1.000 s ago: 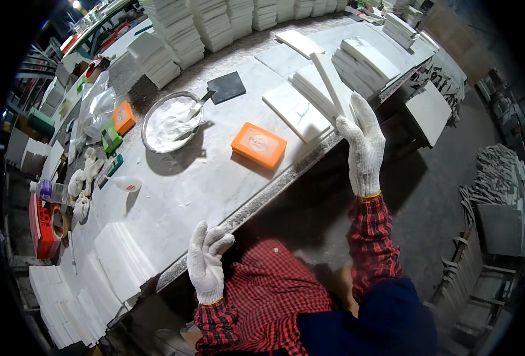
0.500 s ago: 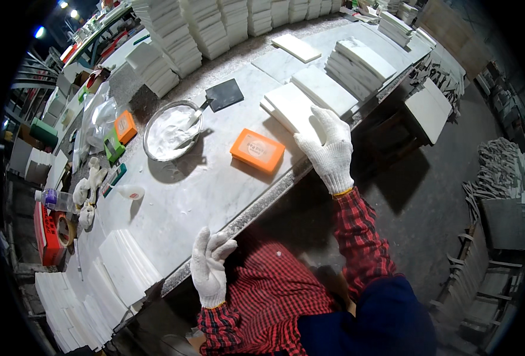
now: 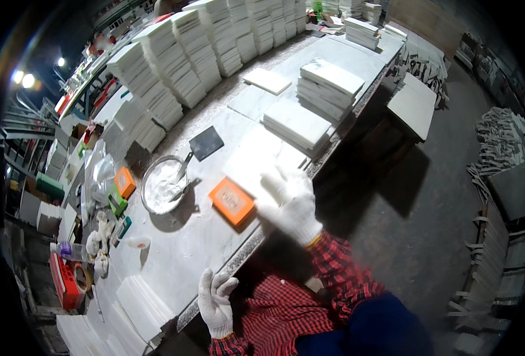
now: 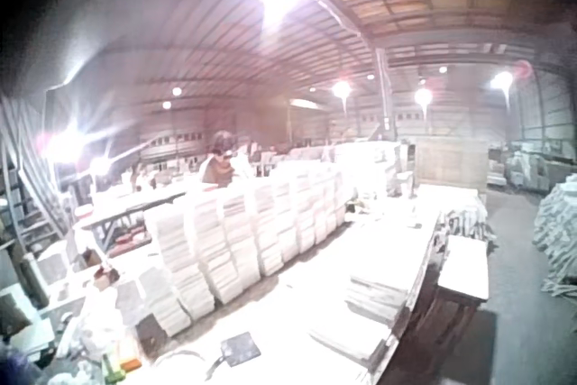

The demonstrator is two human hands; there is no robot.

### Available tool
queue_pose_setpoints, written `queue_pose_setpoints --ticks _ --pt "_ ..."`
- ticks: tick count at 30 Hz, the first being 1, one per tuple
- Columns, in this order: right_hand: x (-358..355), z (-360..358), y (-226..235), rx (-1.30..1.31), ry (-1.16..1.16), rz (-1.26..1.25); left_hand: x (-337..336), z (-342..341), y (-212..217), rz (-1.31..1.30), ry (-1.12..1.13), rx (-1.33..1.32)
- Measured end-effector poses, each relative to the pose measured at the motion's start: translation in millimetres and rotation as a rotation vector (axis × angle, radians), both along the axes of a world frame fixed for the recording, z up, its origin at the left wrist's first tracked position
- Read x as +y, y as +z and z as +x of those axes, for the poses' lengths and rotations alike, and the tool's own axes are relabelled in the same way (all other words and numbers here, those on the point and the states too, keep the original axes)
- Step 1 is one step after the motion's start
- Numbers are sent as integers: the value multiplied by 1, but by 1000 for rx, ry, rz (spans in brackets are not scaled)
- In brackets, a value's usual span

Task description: The person assembles white rectangular ceramic tiles by applying glue to the edges and pressing them together. They use a metal scraper to smooth the joints and an orange sanding block to finish the edges. The person handles the tiles one at a time, inspecting them before placing them on the table.

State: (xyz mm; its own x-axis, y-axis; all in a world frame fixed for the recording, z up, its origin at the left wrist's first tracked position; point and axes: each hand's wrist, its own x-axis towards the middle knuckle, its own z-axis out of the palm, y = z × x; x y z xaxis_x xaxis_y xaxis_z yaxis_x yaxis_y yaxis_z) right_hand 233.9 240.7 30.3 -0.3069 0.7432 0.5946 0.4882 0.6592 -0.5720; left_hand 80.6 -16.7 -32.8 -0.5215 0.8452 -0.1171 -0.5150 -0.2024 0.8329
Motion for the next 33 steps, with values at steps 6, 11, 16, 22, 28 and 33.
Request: queue_pose_setpoints --ticks 6,11,16,22,28,33 --pt "-10 2 -4 -17 63 26 2 0 6 -52 1 16" --pt "2 10 -1 -40 8 51 3 2 10 -115 43 25" --pt "30 17 13 -34 -56 124 4 2 9 -125 54 37" --pt "67 14 -1 -76 -124 114 6 8 7 -111 96 48" --pt "68 13 1 -238 -112 64 5 7 5 -110 96 62" --pt "70 9 11 -484 -134 40 6 11 7 -123 124 109"
